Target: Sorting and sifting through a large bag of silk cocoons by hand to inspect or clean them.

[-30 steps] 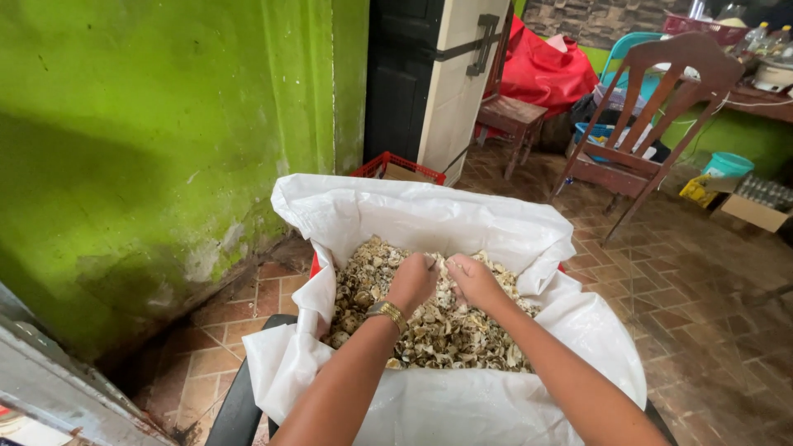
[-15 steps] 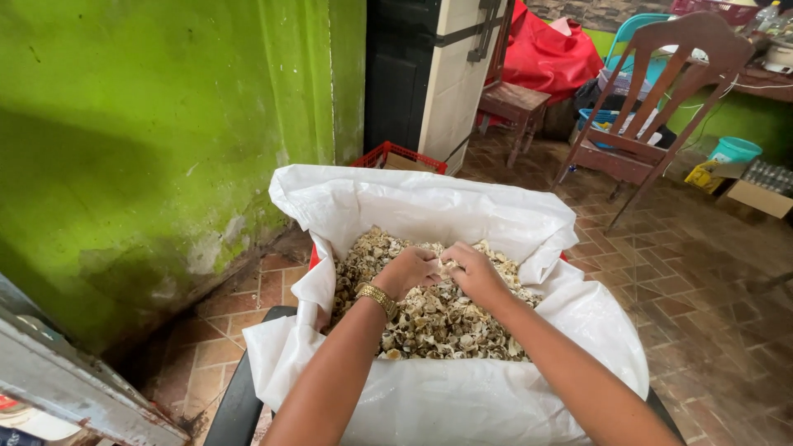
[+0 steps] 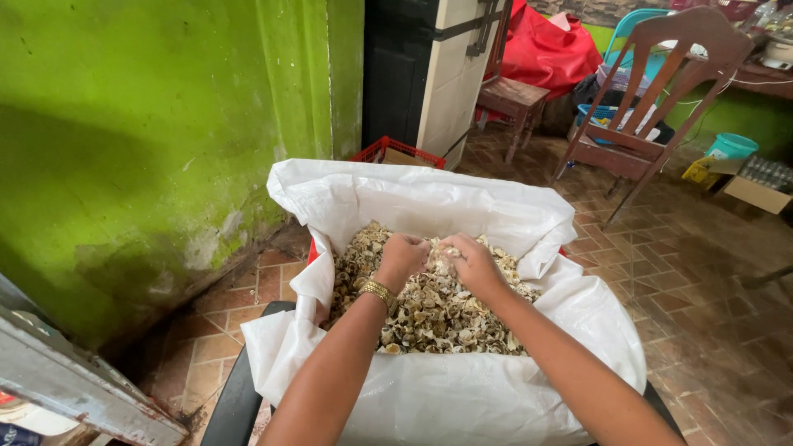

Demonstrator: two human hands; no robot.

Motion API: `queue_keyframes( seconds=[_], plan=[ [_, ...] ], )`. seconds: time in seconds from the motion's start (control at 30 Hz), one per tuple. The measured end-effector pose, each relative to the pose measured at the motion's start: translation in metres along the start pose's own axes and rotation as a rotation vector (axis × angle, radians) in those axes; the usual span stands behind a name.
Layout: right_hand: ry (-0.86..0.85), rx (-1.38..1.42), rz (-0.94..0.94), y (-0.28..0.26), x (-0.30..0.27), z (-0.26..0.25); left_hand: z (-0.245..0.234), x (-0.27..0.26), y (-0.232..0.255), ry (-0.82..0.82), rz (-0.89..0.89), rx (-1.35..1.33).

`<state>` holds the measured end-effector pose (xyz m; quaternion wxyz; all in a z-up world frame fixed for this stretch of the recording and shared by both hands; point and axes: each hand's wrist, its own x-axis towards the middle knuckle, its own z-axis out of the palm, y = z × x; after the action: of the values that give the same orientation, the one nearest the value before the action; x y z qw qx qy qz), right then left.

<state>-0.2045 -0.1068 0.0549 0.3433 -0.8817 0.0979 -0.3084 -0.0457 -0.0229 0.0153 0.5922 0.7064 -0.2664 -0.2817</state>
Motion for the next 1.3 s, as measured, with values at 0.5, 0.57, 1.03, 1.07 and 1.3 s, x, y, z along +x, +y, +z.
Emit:
queue_keyframes(
  seconds=[0.5,0.57,1.03,1.07,1.3],
  plan=[
    [-0.186,-0.155,0.296,-0.001,-0.002,-0.010,0.005,-0.001,-0.010,-0.157,0.046,0.307],
    [-0.228,0.231,0.499,0.022,0.000,-0.019,0.003,0.007,-0.015,-0.132,0.082,0.387],
    [-0.141,-0.025,0.247,0.014,0.004,-0.013,0.010,0.036,-0.043,-0.038,0.078,0.403],
    [-0.132,0.063,0.274,0.022,0.005,-0.011,0.007,0.032,-0.039,-0.063,0.108,0.389],
    [-0.031,0.172,0.348,0.006,0.005,-0.013,-0.013,-0.028,0.027,-0.108,0.136,0.118]
  ],
)
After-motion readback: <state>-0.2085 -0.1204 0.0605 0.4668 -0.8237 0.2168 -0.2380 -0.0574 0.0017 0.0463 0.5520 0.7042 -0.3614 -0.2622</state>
